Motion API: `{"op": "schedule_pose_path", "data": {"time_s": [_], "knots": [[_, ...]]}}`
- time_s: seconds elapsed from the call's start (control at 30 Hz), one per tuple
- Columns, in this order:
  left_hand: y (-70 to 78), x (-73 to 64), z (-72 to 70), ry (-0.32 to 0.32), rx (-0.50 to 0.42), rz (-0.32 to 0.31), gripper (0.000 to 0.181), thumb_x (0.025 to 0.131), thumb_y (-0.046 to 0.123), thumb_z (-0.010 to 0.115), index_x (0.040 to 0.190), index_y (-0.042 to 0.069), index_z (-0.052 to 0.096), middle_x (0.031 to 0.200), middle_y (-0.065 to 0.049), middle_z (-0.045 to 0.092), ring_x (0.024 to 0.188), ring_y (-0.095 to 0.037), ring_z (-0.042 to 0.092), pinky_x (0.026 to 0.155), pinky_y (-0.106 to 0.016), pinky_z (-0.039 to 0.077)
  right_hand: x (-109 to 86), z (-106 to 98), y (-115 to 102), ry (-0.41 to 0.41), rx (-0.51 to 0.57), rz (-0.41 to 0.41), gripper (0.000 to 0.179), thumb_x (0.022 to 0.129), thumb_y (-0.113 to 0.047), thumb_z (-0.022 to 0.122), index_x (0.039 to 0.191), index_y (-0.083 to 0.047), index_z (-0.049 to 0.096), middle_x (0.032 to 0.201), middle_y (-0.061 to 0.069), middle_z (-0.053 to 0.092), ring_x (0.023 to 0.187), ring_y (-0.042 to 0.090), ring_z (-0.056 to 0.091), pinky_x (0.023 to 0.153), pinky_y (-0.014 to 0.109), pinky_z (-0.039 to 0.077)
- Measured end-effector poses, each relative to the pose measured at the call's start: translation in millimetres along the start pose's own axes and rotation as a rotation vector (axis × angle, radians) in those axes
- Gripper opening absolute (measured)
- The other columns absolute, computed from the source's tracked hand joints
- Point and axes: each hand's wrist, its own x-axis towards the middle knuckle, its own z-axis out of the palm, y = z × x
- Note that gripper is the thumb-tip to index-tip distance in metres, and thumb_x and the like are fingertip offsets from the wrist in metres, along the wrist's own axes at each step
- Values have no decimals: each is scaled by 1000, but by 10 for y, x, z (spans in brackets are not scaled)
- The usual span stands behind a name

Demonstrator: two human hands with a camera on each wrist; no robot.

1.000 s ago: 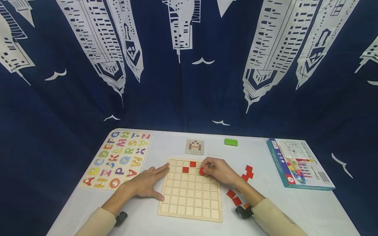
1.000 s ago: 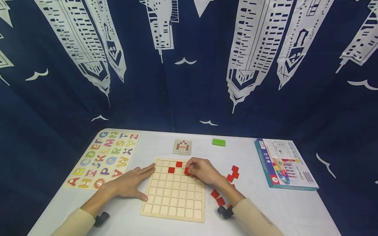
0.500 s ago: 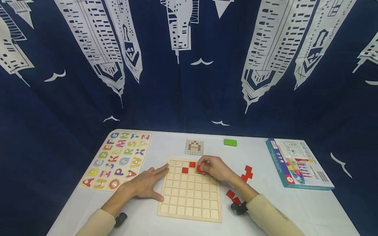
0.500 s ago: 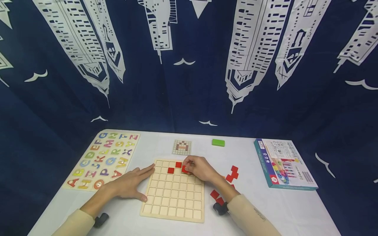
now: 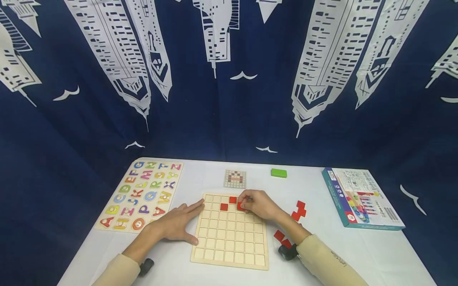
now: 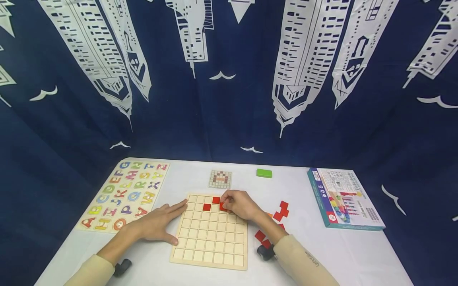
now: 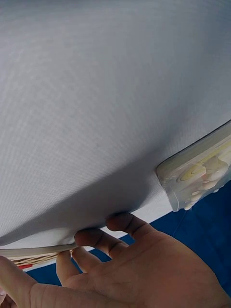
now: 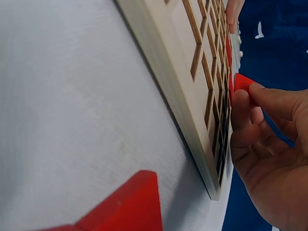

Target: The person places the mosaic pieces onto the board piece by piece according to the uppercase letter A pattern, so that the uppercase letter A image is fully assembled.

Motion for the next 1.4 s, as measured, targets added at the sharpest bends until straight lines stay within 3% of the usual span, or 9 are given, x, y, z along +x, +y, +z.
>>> {"op": "schedule_pose_path", "data": {"time_s": [0.7, 1.0, 1.4], "knots": [[-24, -2, 5, -1, 13, 5, 119, 69, 77, 72, 162, 20, 24, 170, 6, 9, 144, -47, 33, 114, -58, 35, 30, -1, 23, -7, -137, -24, 14, 89, -5, 70, 94, -18, 72, 80, -10, 64, 72, 8, 58, 69, 25, 51], [-6, -3, 3, 0, -1, -3, 118, 69, 76, 72, 161, 19, 25, 170, 5, 11, 143, -53, 30, 115, -61, 31, 45, 7, 30, 6, -163, -26, 8, 89, -10, 75, 94, -17, 74, 86, -9, 62, 79, 9, 56, 73, 26, 50], [1, -2, -2, -2, 0, -12, 119, 68, 76, 72, 161, 20, 25, 170, 5, 11, 143, -52, 30, 114, -60, 33, 47, 6, 18, 0, -168, -20, 7, 90, -9, 73, 95, -15, 74, 83, -8, 61, 77, 9, 55, 70, 24, 49]]}}
